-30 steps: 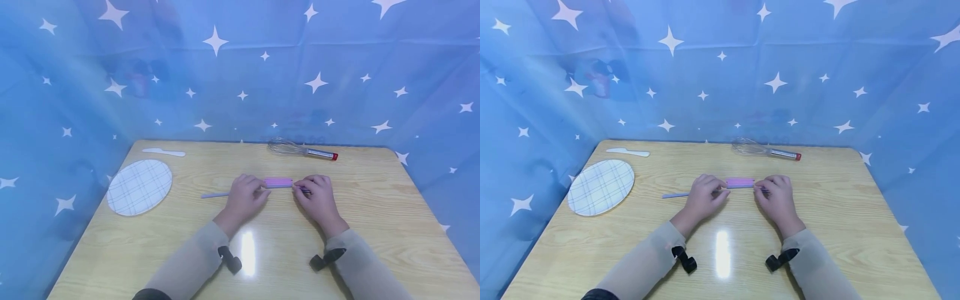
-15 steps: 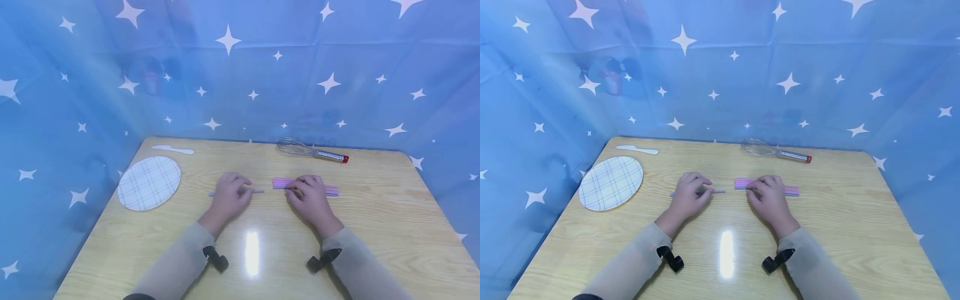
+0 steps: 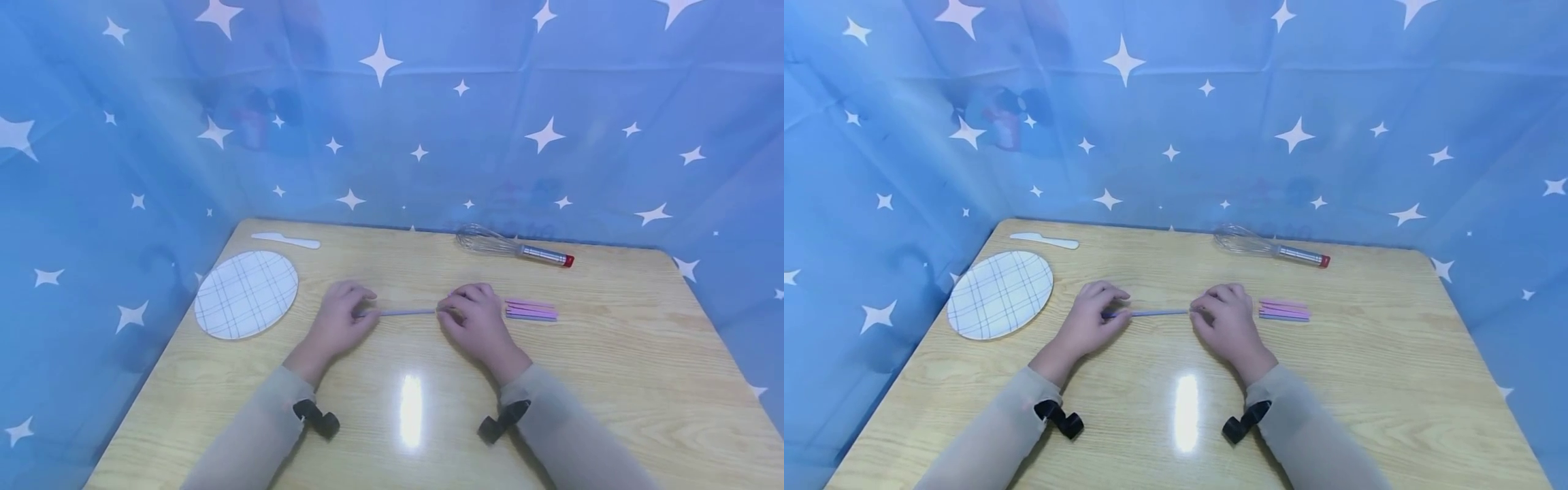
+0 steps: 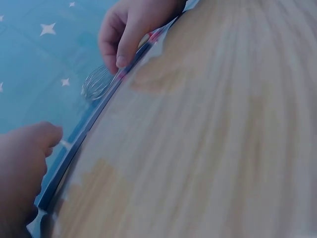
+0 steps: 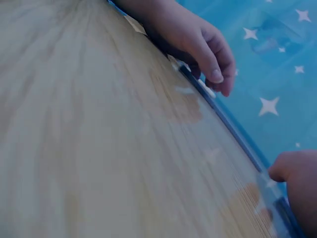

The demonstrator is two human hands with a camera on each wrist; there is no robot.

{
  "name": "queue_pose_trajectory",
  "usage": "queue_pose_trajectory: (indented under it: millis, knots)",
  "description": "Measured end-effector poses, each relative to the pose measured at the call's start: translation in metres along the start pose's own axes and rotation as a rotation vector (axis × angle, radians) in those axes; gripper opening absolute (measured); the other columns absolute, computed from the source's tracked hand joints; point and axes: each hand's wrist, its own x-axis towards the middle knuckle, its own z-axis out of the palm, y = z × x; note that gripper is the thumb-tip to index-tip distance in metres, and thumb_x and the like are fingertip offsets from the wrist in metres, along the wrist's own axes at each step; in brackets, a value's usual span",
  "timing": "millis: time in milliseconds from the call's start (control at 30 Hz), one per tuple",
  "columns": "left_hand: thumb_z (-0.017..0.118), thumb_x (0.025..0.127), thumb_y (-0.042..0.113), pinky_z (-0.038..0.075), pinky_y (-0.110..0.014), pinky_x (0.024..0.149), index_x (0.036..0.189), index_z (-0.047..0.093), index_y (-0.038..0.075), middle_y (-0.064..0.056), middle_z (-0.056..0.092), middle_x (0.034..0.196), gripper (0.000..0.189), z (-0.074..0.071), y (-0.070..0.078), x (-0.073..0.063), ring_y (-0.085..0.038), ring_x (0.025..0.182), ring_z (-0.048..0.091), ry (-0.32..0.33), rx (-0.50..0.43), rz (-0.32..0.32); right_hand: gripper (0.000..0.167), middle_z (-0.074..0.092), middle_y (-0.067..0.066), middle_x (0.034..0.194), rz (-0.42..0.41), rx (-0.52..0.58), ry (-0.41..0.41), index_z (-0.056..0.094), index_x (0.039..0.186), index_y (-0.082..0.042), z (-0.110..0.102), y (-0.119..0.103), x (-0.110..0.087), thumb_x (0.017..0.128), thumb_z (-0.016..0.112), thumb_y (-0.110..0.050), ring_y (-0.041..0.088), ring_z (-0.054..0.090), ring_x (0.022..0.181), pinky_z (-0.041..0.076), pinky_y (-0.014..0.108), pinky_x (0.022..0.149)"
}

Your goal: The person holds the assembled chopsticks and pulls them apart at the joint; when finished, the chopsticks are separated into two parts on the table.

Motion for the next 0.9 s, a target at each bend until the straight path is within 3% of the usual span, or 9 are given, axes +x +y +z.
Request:
queue_pose_trajectory:
  millis: [167, 367, 667, 900]
  knots:
    - [0.082, 0.090, 0.028, 0.044, -0.047, 0.107, 0.120, 0.076, 0.013, 0.001, 0.070, 0.122, 0.034, -0.008, -0.009, -0.004, -0.023, 0.119, 0.057, -0.015, 0.016, 0.007, 0.006, 0.069, 0.003, 0.106, 0.002, 0.019, -0.047, 0.082, 0.097, -0.017, 0.010, -0.015, 0.008, 0.091, 0.080, -0.018, 0.033, 0.053, 0.109, 0.035, 0.057, 0.098]
    - [0.080, 0.087, 0.024, 0.044, -0.045, 0.102, 0.119, 0.076, 0.015, 0.003, 0.071, 0.116, 0.034, -0.009, -0.014, -0.006, -0.019, 0.108, 0.056, -0.065, 0.048, 0.011, 0.009, 0.069, 0.002, 0.109, 0.012, 0.026, -0.079, 0.083, 0.100, -0.019, 0.023, -0.032, 0.017, 0.091, 0.081, -0.021, 0.030, 0.052, 0.110, 0.037, 0.052, 0.095]
    - [0.084, 0.090, 0.024, 0.045, -0.042, 0.097, 0.103, 0.080, 0.019, 0.007, 0.070, 0.103, 0.014, -0.008, -0.017, -0.004, -0.018, 0.103, 0.057, -0.036, 0.052, 0.056, 0.010, 0.071, -0.001, 0.106, 0.019, -0.026, -0.138, 0.085, 0.101, -0.019, 0.033, -0.042, 0.023, 0.093, 0.082, -0.023, 0.026, 0.052, 0.107, 0.037, 0.049, 0.093]
    - [0.082, 0.095, 0.023, 0.044, -0.042, 0.098, 0.099, 0.080, 0.020, 0.005, 0.071, 0.104, 0.006, -0.005, -0.018, -0.004, -0.019, 0.104, 0.058, -0.031, 0.080, 0.052, 0.004, 0.070, -0.005, 0.099, 0.036, -0.066, -0.191, 0.084, 0.098, -0.020, 0.032, -0.044, 0.025, 0.096, 0.081, -0.022, 0.023, 0.052, 0.103, 0.038, 0.047, 0.096]
